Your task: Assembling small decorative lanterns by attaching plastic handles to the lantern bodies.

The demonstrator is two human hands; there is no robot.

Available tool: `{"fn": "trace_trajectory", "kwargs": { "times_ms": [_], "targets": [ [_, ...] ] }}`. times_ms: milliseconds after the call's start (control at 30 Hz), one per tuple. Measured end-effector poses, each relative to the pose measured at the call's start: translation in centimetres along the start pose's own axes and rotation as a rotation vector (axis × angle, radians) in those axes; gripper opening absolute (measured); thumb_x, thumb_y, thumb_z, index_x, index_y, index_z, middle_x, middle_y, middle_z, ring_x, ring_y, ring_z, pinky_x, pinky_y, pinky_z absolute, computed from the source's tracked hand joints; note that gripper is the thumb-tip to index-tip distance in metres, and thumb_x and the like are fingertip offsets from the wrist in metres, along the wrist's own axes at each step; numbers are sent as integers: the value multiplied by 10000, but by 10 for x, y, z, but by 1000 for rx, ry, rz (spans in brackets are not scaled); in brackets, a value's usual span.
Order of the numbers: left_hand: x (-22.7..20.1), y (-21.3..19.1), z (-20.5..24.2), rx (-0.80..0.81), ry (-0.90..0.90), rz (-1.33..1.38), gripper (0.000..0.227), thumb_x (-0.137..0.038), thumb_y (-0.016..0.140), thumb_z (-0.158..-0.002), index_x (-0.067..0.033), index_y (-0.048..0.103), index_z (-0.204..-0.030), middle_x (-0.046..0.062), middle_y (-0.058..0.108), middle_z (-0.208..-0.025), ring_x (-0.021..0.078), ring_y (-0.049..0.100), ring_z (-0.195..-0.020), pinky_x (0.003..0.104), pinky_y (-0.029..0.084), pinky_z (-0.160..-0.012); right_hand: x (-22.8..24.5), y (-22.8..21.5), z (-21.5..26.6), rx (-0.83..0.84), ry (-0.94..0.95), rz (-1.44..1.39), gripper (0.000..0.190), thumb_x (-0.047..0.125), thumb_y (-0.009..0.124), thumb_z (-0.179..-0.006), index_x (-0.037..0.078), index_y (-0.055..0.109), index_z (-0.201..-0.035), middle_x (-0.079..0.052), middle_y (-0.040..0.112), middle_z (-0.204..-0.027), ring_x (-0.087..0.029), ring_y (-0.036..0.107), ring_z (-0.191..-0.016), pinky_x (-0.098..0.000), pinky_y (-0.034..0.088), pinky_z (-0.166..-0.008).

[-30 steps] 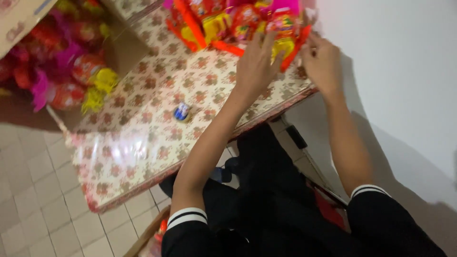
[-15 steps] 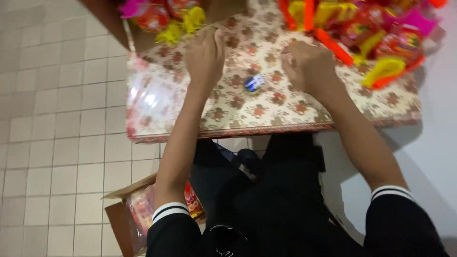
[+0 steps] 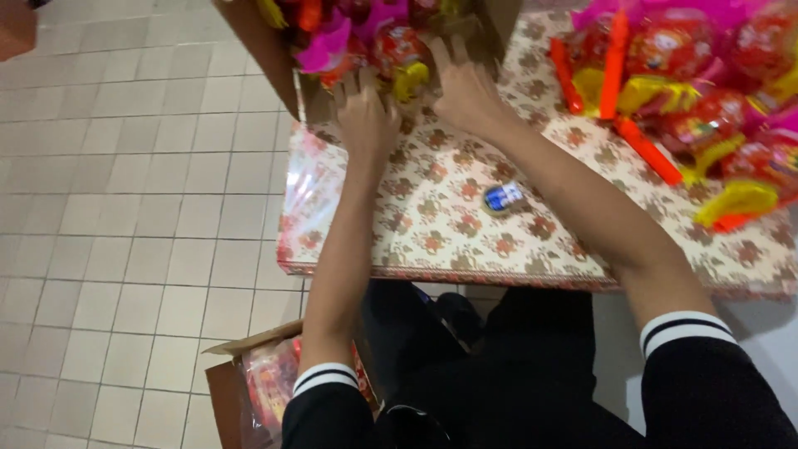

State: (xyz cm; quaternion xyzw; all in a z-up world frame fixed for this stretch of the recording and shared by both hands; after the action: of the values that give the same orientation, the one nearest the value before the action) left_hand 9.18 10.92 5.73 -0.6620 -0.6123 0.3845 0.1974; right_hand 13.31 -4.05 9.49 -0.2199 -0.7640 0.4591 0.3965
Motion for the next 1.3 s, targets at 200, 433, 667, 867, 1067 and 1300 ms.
{"fn": "trace_trajectory", "kwargs": {
  "times_ms": [200,433,667,867,1067,1300],
  "targets": [
    [17,-5,2,157,-188,74,470,-316,618,-907,-201,484,-1342,151,451,-1423,389,433,-1307,557,381,-1103,30,23,-41,171,240,-353,804,240,646,-1031,310,46,-1563,-143,100,-1671,-417,-8,-1504,-722,35,-1152],
    [24,8,5,202,-206,43,525,-396,593,-933,-194,421,-1386,221,369,-1488,486,365,-1360,615,312,-1147,12,11,-42,110,242,-419,662,124,745,-873,260,409,-1426,-129,635,-1264,-303,664,-1113,-390,619,-921],
    [18,8,6,152,-182,-34,582,-399,683,-873,-153,425,-1333,188,409,-1354,437,447,-1243,564,494,-970,-46,-1,-11,-55,-19,-826,437,29,511,-1002,171,349,-1381,-272,519,-1295,-415,628,-1126,-478,659,-878],
    [11,12,13,362,-293,16,697,-399,626,-899,-160,311,-1473,250,274,-1528,469,310,-1392,647,285,-1107,-71,-28,35,-68,-31,-919,488,283,501,-990,100,302,-1397,-272,436,-1321,-381,575,-1155,-437,610,-867],
    [-51,-10,26,502,-88,238,670,-527,211,-913,-69,395,-1366,152,590,-1117,406,563,-1195,689,279,-1128,-92,-40,74,-55,6,-1108,566,378,521,-900,128,359,-1380,-164,469,-1260,-311,566,-1161,-393,599,-865],
    [-77,38,52,581,244,163,432,-457,495,-1025,-53,635,-1086,130,581,-1083,193,626,-582,252,593,-446,-125,-44,100,-76,179,-1159,535,394,457,-965,109,372,-1410,-135,518,-1276,-242,606,-1155,-329,602,-838]
  ]
}}
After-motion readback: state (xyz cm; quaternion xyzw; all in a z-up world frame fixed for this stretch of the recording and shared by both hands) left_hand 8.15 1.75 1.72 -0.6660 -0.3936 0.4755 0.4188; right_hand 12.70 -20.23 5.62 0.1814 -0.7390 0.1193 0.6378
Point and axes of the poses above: each hand's wrist, its own z-axis away from the middle knuckle, its own y-axis out of the palm, x = y × z, the point moved 8 cm from there along -z, towards the middle knuckle
